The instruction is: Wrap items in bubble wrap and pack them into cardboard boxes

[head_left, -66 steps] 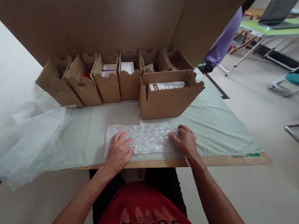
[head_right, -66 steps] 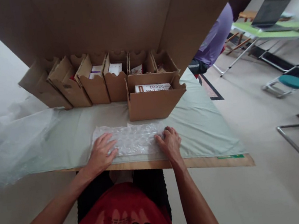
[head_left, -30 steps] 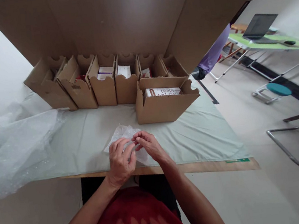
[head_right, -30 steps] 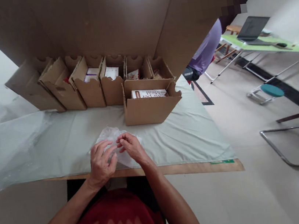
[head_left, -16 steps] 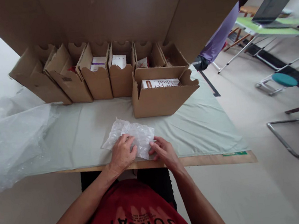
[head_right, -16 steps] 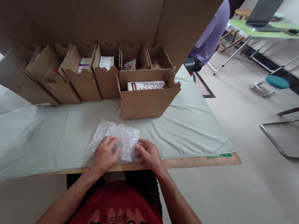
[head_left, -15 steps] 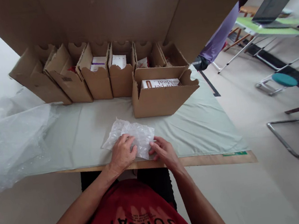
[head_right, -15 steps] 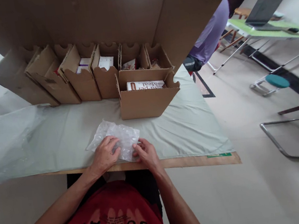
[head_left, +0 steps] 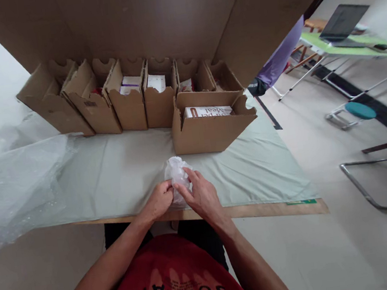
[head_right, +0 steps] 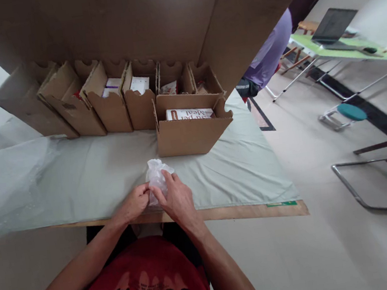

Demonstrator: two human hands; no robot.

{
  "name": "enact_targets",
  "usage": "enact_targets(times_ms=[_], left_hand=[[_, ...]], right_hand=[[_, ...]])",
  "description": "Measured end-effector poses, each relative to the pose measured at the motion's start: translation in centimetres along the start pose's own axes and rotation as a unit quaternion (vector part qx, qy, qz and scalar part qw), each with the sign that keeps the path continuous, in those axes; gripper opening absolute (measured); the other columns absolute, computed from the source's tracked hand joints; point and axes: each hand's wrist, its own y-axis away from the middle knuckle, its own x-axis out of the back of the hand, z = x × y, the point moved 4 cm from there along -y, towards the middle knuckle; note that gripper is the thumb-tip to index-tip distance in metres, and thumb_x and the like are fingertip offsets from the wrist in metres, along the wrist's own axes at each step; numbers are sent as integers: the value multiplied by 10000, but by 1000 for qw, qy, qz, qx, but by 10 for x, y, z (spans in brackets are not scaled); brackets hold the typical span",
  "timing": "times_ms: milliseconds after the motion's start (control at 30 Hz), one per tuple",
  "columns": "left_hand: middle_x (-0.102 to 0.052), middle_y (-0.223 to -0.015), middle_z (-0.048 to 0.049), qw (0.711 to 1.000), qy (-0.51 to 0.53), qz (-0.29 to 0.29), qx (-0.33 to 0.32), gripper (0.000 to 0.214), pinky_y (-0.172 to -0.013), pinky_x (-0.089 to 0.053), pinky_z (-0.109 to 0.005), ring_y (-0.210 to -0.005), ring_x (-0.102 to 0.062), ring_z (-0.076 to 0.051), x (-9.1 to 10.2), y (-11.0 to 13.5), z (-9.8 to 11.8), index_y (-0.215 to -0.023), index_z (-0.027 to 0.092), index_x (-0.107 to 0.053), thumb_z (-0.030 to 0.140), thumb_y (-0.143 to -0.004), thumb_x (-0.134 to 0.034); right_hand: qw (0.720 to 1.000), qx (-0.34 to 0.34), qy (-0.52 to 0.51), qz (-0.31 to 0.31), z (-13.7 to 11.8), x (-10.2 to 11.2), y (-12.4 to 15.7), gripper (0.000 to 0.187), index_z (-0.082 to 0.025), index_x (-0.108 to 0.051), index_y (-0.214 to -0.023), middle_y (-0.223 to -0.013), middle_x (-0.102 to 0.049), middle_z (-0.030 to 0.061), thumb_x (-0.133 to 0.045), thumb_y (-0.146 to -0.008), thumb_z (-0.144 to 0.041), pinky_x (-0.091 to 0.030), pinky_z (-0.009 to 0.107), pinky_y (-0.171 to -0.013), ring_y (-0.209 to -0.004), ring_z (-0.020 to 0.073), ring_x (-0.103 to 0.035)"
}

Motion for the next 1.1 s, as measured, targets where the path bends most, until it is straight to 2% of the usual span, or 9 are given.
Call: enact_targets(times_ms=[133,200,333,467,700,800,867,1000,1100], left_hand=[[-760,-1003,-91,983,-89,159,-9,344,-805,-538,-324,-851,-683,-204,38,13,-13,-1079,157,-731,289,-872,-491],[-761,-1014,-108,978,-99,181,10,388,-787,-549,-324,-846,-697,-210,47,14,-17,-1137,145,-711,362,-878,-521],[-753,-890,-90,981,-141,133,30,448,-726,-531,-310,-787,-692,-214,43,1,-10,-1058,146,-712,528,-867,-576],[-676,-714,-36,985,-134,82,76,352,-604,-473,-277,-647,-626,-181,30,-14,-3,-831,172,-679,516,-840,-604],[-724,-837,-59,993,37,23,113,368,-636,-482,-283,-742,-658,-203,4,-13,1,-966,141,-700,410,-715,-692],[-759,-924,-77,987,131,14,96,490,-722,-530,-313,-801,-691,-219,5,-4,8,-1053,135,-697,417,-654,-741],[-771,-932,-84,983,152,29,95,525,-725,-553,-328,-806,-707,-234,19,2,14,-1048,133,-698,437,-626,-773],[-788,-952,-80,984,111,125,63,508,-742,-600,-372,-829,-731,-264,78,6,42,-1040,152,-713,441,-632,-805],[-796,-978,-51,974,75,212,-26,435,-802,-624,-417,-888,-736,-280,125,-5,87,-997,196,-737,420,-639,-839]], right_hand=[[992,-17,110,-54,-13,-15,-9,563,-163,-540,-1405,-1188,-660,190,-542,-968,-519,-507,373,-711,-880,295,-700],[991,-16,114,-63,-13,-19,-10,599,-164,-531,-1409,-1196,-661,196,-568,-949,-545,-506,367,-708,-889,295,-702],[996,7,47,-72,-1,-18,-6,571,-172,-527,-1417,-1175,-689,152,-577,-942,-484,-516,356,-746,-854,251,-698],[997,28,-46,-46,21,-13,3,473,-187,-575,-1361,-1104,-697,95,-571,-920,-358,-527,338,-710,-671,168,-638],[973,78,-219,4,40,-7,26,365,-246,-627,-1267,-1100,-695,75,-583,-909,-302,-552,311,-667,-677,148,-620],[967,100,-233,18,40,19,23,252,-255,-678,-1156,-1061,-718,70,-599,-925,-316,-552,314,-642,-677,157,-637],[969,113,-203,80,40,52,12,186,-262,-697,-1090,-1002,-726,63,-590,-946,-312,-556,330,-670,-695,169,-645],[950,195,-40,242,28,126,-32,214,-257,-692,-1141,-1098,-737,83,-571,-965,-248,-539,406,-879,-985,236,-679],[927,252,98,262,17,150,-72,316,-227,-652,-1251,-1241,-714,104,-604,-938,-227,-458,472,-1013,-1215,290,-609]])
